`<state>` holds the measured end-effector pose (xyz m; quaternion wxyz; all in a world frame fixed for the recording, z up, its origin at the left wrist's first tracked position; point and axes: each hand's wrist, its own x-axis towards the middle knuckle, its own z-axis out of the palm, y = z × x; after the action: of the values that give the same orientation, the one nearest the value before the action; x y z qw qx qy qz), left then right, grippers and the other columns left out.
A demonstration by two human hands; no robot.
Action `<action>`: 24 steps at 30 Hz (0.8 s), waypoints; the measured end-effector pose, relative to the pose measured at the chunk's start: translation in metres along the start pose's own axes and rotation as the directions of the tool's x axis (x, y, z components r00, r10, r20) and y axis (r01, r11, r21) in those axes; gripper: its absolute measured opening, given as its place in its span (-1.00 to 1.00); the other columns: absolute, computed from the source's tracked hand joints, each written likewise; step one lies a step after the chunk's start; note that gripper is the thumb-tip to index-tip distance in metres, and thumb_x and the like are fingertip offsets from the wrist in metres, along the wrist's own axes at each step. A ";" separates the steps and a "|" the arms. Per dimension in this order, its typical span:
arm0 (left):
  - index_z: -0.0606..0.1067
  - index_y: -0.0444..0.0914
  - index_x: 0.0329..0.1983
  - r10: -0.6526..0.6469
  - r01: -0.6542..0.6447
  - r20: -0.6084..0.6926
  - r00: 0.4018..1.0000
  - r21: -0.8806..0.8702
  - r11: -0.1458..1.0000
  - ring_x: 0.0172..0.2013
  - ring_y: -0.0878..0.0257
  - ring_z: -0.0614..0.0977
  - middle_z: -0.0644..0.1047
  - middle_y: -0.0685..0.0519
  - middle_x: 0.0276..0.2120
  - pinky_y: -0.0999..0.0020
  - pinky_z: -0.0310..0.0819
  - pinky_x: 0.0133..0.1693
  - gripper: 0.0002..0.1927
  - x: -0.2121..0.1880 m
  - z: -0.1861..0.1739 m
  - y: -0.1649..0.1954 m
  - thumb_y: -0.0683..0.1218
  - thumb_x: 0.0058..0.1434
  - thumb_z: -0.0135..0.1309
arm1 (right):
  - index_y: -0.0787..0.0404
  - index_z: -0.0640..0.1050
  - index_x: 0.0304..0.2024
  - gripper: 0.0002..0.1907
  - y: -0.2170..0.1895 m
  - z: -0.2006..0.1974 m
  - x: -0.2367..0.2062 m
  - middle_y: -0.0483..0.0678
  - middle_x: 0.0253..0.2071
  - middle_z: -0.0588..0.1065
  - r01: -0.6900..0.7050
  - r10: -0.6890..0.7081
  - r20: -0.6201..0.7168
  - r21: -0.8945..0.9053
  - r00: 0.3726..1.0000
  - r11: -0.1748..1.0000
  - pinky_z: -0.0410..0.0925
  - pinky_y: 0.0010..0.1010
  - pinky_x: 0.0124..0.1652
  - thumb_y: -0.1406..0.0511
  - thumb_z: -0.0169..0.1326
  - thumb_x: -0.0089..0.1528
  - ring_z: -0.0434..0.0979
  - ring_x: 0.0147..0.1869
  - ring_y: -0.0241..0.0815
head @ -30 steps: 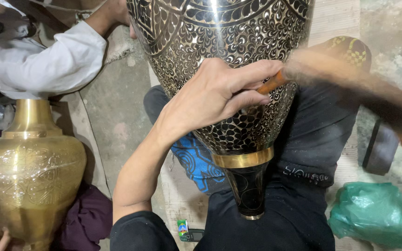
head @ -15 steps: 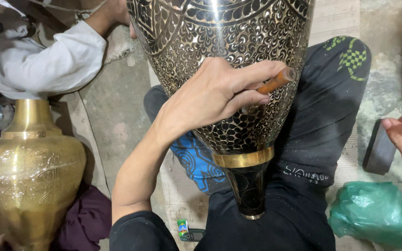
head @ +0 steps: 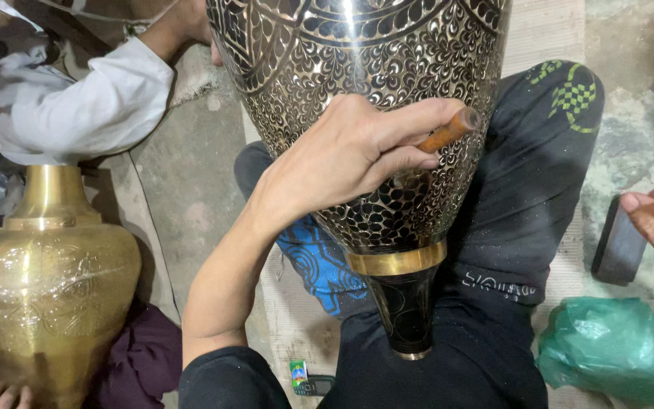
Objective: The person sits on the floor holding a large engraved brass vase between their legs and taps a small punch against its surface with a wooden mallet to work the decorative pattern. They then handle and rub a small dark stone against the vase, and resume tapping the punch with the mallet.
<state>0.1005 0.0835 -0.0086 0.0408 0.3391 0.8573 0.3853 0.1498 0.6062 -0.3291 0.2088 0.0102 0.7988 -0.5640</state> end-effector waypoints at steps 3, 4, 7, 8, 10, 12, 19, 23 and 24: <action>0.33 -0.10 0.36 0.012 -0.012 -0.021 1.000 0.008 1.000 -0.52 0.09 0.62 0.56 0.01 -0.47 0.24 0.40 -0.43 -0.55 0.000 0.003 0.000 -0.04 0.49 0.19 | 0.33 0.40 0.10 -0.85 -0.015 0.001 -0.002 -0.03 0.01 0.46 -0.044 0.041 -0.062 -0.040 0.997 0.998 0.31 -0.40 0.15 0.36 -0.09 0.54 0.44 0.11 -0.28; 0.33 -0.11 0.36 0.020 -0.019 -0.023 1.000 0.012 1.000 -0.52 0.09 0.62 0.57 0.01 -0.46 0.24 0.41 -0.42 -0.54 0.002 0.003 -0.001 -0.04 0.49 0.19 | 0.33 0.41 0.11 -0.83 -0.029 0.005 -0.002 -0.03 -0.02 0.46 -0.040 0.035 -0.083 -0.061 0.996 0.997 0.32 -0.40 0.11 0.37 -0.06 0.51 0.45 0.07 -0.27; 0.36 -0.11 0.38 0.018 -0.017 -0.024 1.000 0.016 1.000 -0.48 0.06 0.63 0.58 0.01 -0.42 0.22 0.41 -0.39 -0.53 0.004 0.003 -0.002 -0.04 0.47 0.21 | 0.33 0.43 0.15 -0.74 -0.094 0.016 -0.014 0.00 -0.11 0.49 0.048 -0.065 -0.089 -0.180 0.994 0.982 0.34 -0.40 -0.01 0.41 0.02 0.41 0.48 -0.06 -0.25; 0.36 -0.12 0.36 0.024 -0.024 -0.033 0.999 -0.003 1.000 -0.48 0.08 0.64 0.59 0.00 -0.41 0.25 0.44 -0.39 -0.54 0.006 0.003 -0.001 -0.04 0.47 0.21 | 0.33 0.43 0.16 -0.71 -0.121 0.024 -0.015 0.01 -0.14 0.49 0.090 -0.113 -0.083 -0.244 0.990 0.966 0.34 -0.40 -0.05 0.42 0.05 0.38 0.49 -0.10 -0.24; 0.35 -0.14 0.33 0.044 -0.044 -0.018 0.999 -0.038 0.998 -0.45 0.10 0.66 0.61 -0.01 -0.38 0.30 0.48 -0.37 -0.55 0.014 0.003 -0.002 -0.04 0.47 0.22 | 0.34 0.44 0.18 -0.63 -0.176 0.040 -0.023 0.03 -0.19 0.51 0.201 -0.231 -0.047 -0.344 0.972 0.917 0.36 -0.40 -0.13 0.45 0.10 0.31 0.51 -0.18 -0.22; 0.36 -0.16 0.32 0.064 -0.061 0.036 0.997 -0.078 0.995 -0.39 0.09 0.70 0.62 -0.01 -0.35 0.29 0.50 -0.33 -0.55 0.025 0.003 -0.008 -0.04 0.45 0.22 | 0.34 0.46 0.21 -0.55 -0.219 0.058 -0.033 0.05 -0.25 0.52 0.210 -0.255 -0.044 -0.443 0.966 0.872 0.37 -0.40 -0.21 0.48 0.16 0.25 0.53 -0.26 -0.20; 0.38 -0.16 0.37 0.087 -0.074 0.155 0.984 -0.086 0.994 -0.40 0.07 0.66 0.55 0.00 -0.42 0.25 0.48 -0.29 -0.47 0.042 -0.006 -0.011 -0.06 0.39 0.27 | 0.33 0.43 0.31 -0.41 -0.252 0.074 -0.039 0.10 -0.24 0.55 0.165 -0.276 -0.107 -0.580 0.955 0.798 0.42 -0.42 -0.17 0.45 0.28 0.23 0.58 -0.22 -0.18; 0.40 -0.17 0.30 0.079 -0.067 0.156 0.985 -0.079 0.995 -0.40 0.04 0.64 0.56 0.00 -0.41 0.23 0.45 -0.31 -0.53 0.040 -0.006 -0.011 -0.07 0.38 0.27 | 0.32 0.35 0.30 -0.51 -0.225 0.076 -0.054 -0.05 -0.24 0.50 0.170 -0.200 -0.254 -0.136 0.946 0.976 0.42 -0.49 -0.09 0.41 0.20 0.36 0.53 -0.20 -0.30; 0.41 -0.16 0.31 0.072 -0.060 0.160 0.984 -0.081 0.995 -0.42 0.05 0.64 0.55 0.00 -0.42 0.23 0.44 -0.32 -0.51 0.039 -0.007 -0.011 -0.07 0.37 0.27 | 0.31 0.35 0.29 -0.55 -0.221 0.077 -0.055 -0.05 -0.21 0.49 0.186 -0.208 -0.252 -0.110 0.945 0.976 0.42 -0.50 -0.06 0.40 0.18 0.40 0.53 -0.17 -0.30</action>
<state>0.0624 0.0979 -0.0038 0.1108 0.3960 0.8241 0.3895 0.1694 0.4687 -0.1334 0.0440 -0.0039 0.8395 -0.5416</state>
